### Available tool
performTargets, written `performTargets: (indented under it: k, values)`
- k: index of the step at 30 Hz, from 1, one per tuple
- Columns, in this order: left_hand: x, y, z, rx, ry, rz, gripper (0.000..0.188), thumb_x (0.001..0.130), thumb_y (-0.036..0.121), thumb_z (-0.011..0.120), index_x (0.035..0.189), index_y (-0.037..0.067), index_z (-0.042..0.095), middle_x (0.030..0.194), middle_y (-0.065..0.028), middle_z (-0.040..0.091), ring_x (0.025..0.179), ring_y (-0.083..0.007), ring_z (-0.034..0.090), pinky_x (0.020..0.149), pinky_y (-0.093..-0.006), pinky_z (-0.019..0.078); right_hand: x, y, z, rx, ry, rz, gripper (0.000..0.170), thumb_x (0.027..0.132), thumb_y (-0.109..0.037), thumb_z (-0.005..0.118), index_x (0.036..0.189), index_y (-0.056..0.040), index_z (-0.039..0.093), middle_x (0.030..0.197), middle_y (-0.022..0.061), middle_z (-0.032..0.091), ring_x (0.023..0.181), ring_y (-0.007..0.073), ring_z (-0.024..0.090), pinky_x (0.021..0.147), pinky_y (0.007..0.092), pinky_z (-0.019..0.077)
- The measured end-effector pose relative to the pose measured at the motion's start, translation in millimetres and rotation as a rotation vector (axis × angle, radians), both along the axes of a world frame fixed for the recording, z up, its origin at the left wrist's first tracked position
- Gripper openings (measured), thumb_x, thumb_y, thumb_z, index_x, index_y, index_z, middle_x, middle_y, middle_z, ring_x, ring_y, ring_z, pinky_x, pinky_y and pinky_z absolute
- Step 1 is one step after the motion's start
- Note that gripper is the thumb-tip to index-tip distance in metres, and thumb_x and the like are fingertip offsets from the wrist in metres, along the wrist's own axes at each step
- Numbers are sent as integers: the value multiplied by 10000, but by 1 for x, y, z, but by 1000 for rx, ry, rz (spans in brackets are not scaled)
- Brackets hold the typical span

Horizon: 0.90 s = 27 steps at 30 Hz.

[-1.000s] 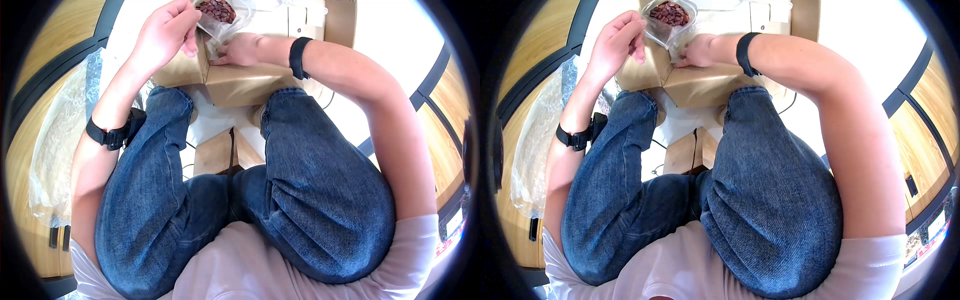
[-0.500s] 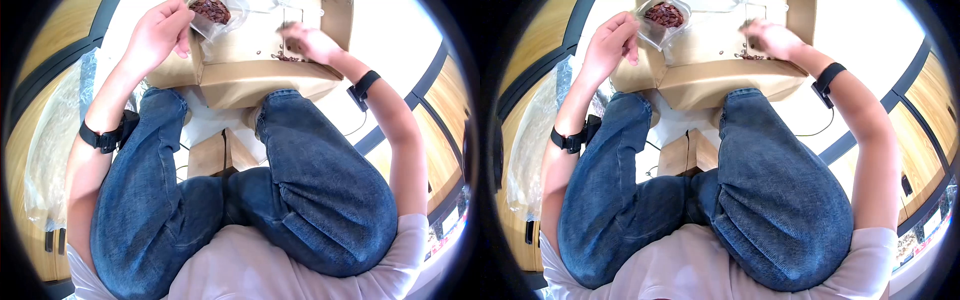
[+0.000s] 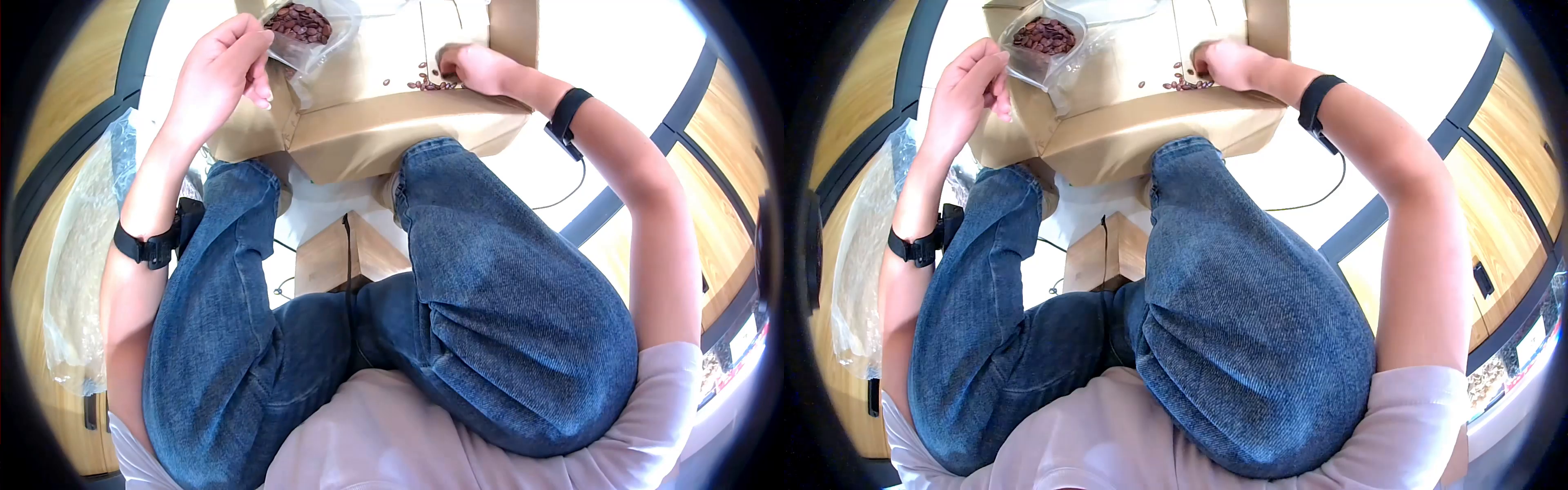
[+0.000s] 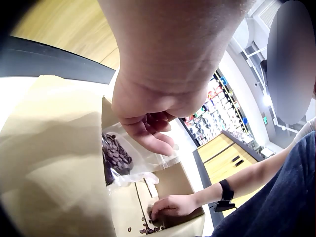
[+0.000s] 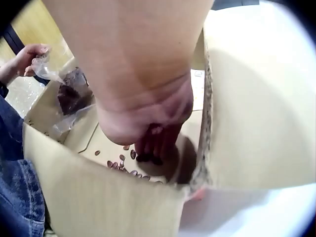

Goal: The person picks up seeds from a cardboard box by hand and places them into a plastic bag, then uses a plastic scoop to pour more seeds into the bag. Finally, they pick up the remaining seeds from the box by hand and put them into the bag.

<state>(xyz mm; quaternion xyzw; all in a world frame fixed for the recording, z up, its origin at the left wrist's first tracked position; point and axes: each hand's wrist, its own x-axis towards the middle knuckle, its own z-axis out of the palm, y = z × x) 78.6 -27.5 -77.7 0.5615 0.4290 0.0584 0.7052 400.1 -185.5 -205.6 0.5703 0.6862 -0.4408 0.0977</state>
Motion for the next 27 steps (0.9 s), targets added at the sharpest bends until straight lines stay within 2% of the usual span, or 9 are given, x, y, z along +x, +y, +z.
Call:
performTargets:
  k: [1, 7, 9, 10, 15, 18, 21, 24, 27]
  values:
    - [0, -1, 0, -7, 8, 1, 226, 998, 163, 464, 796, 62, 479, 633, -7, 503, 515, -96, 520, 500, -233, 462, -3, -7, 1, -168, -42, -1, 234, 867, -22, 487, 1021, -5, 662, 1032, 163, 666, 993, 318, 629, 901, 375, 486]
    - [-5, 3, -1, -5, 41, -22, 235, 999, 172, 469, 789, 67, 472, 629, -7, 501, 515, -102, 521, 507, -226, 443, 6, -7, -3, -122, -43, -243, 288, 874, -67, 447, 1037, -16, 679, 1028, 187, 687, 974, 327, 647, 905, 376, 490]
    - [-6, 2, -1, -6, 33, -10, 235, 998, 173, 469, 787, 70, 469, 628, -7, 501, 512, -103, 522, 506, -225, 436, 8, -7, -6, -167, -275, -212, 309, 871, -91, 429, 1025, 7, 679, 1010, 225, 680, 973, 357, 645, 896, 395, 494]
    - [-7, 2, -1, -9, 25, 0, 236, 997, 174, 470, 785, 72, 467, 626, -7, 501, 510, -104, 523, 504, -223, 428, 6, -7, -5, -190, -306, -161, 303, 846, -138, 483, 891, 77, 692, 993, 281, 661, 952, 393, 650, 874, 440, 505]
    - [-9, 3, 2, -6, 44, 3, 238, 996, 181, 475, 784, 75, 464, 626, -5, 498, 500, -105, 529, 494, -222, 407, 0, -9, -7, -304, -322, -79, 296, 881, -135, 460, 917, 20, 710, 988, 253, 669, 954, 394, 639, 873, 438, 493]
    - [-10, 4, 2, 2, 38, 4, 239, 995, 187, 479, 784, 75, 463, 627, -3, 492, 496, -107, 533, 492, -223, 406, -5, -5, -6, -282, -338, 102, 289, 892, -171, 497, 955, 13, 712, 1016, 232, 676, 966, 385, 638, 870, 423, 492]
    - [-11, 3, 3, 5, 34, 6, 241, 996, 191, 480, 785, 74, 461, 631, -1, 486, 495, -108, 536, 491, -224, 411, -25, 3, -9, -335, -267, -68, 271, 905, -165, 522, 1010, 1, 709, 1040, 195, 685, 947, 337, 650, 855, 393, 496]
    - [-11, 3, 1, 1, 28, 8, 242, 996, 192, 480, 786, 73, 459, 635, 0, 481, 496, -108, 537, 491, -226, 420, -41, 7, -20, -415, -49, -354, 258, 914, -80, 495, 1050, -3, 699, 1047, 139, 695, 886, 225, 656, 817, 329, 507]
    - [-12, 3, 0, 2, 19, 5, 242, 995, 192, 483, 785, 73, 458, 637, 1, 480, 498, -106, 538, 490, -228, 432, -37, 18, -20, -447, 70, -336, 265, 912, -92, 483, 1042, 5, 692, 1039, 131, 698, 901, 206, 660, 821, 310, 511]
